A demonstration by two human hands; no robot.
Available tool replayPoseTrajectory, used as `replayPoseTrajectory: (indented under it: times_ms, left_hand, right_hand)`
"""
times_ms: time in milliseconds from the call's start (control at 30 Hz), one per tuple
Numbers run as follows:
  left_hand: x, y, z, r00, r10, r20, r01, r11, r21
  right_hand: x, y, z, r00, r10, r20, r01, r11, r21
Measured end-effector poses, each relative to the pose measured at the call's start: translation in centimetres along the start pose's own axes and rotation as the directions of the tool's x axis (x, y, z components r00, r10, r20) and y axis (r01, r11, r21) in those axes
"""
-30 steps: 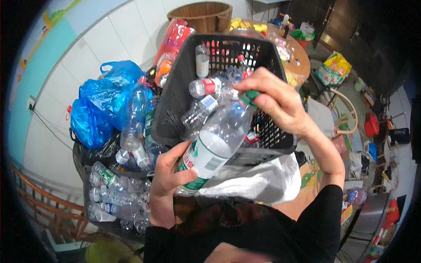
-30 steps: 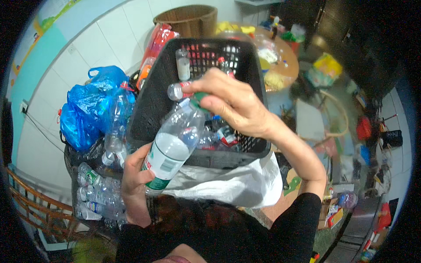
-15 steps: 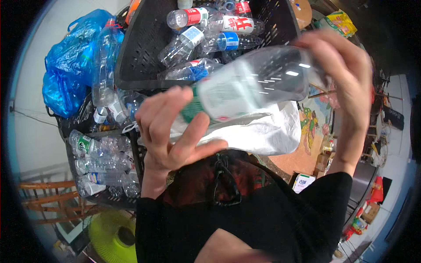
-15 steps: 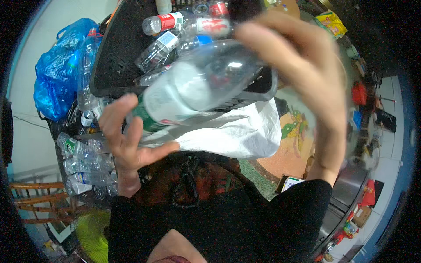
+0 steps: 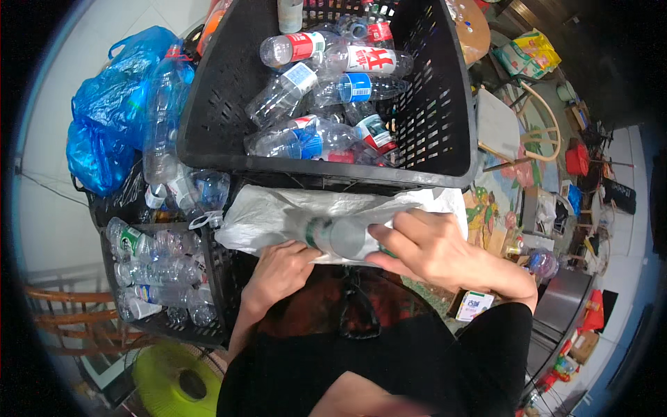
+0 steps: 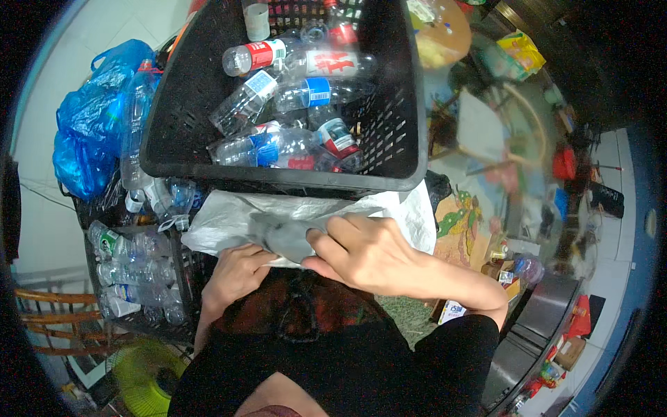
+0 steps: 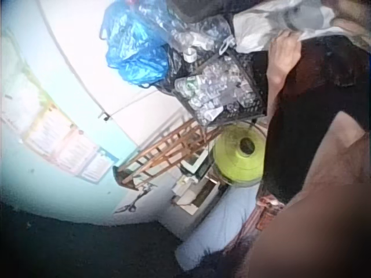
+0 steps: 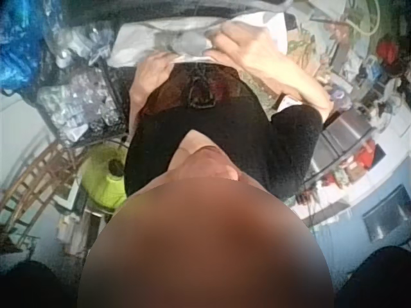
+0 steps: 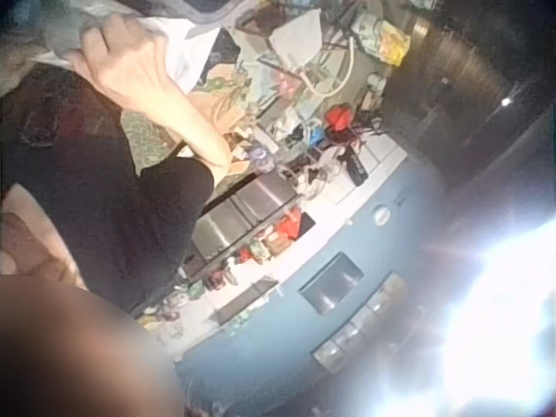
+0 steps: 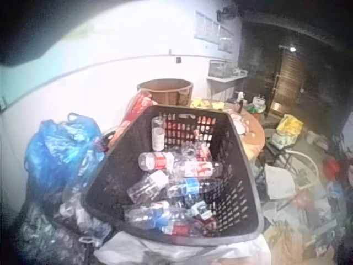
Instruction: Sorting empty plastic water bottles from a basket and placing them into bags or other containers.
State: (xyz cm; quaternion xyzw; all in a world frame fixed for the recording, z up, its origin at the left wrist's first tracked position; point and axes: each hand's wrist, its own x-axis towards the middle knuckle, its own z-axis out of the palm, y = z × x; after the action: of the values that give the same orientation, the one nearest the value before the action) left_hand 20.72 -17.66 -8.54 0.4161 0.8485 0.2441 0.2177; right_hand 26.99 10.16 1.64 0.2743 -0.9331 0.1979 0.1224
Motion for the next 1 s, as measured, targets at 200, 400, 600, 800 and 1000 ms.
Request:
replayPoseTrajectory:
  times_ms: [200, 400, 600, 800, 1000]
  left_hand:
    - [0.0, 1.2, -1.7, 0.999, 0.022, 0.026, -0.018, 0.989, -0.149]
    - [-0.8, -0.3, -2.2, 0.992, -0.033, 0.119, 0.058, 0.976, -0.211]
    - [-1.1, -5.1, 0.6, 0.788, -0.614, -0.048, 0.614, 0.789, -0.025]
    - [-2.6, -6.3, 2.9, 0.764, -0.64, -0.078, 0.634, 0.723, 0.273]
    - [-3.9, -7.7, 3.4, 0.66, -0.749, 0.063, 0.706, 0.646, 0.289]
  right_hand:
    - [-4.5, 2.3, 10.6, 0.918, -0.029, 0.395, 0.064, 0.995, -0.076]
    - [-11.2, 4.4, 20.2, 0.809, 0.01, 0.588, 0.137, 0.969, -0.205]
    - [-9.4, 2.2, 21.7, 0.906, 0.07, 0.418, -0.084, 0.996, 0.017]
    - [-11.6, 3.5, 27.5, 0.787, 0.129, 0.603, -0.115, 0.991, -0.061]
    - [-11.8, 3.4, 33.0, 0.667, 0.028, 0.744, -0.291, 0.93, 0.226]
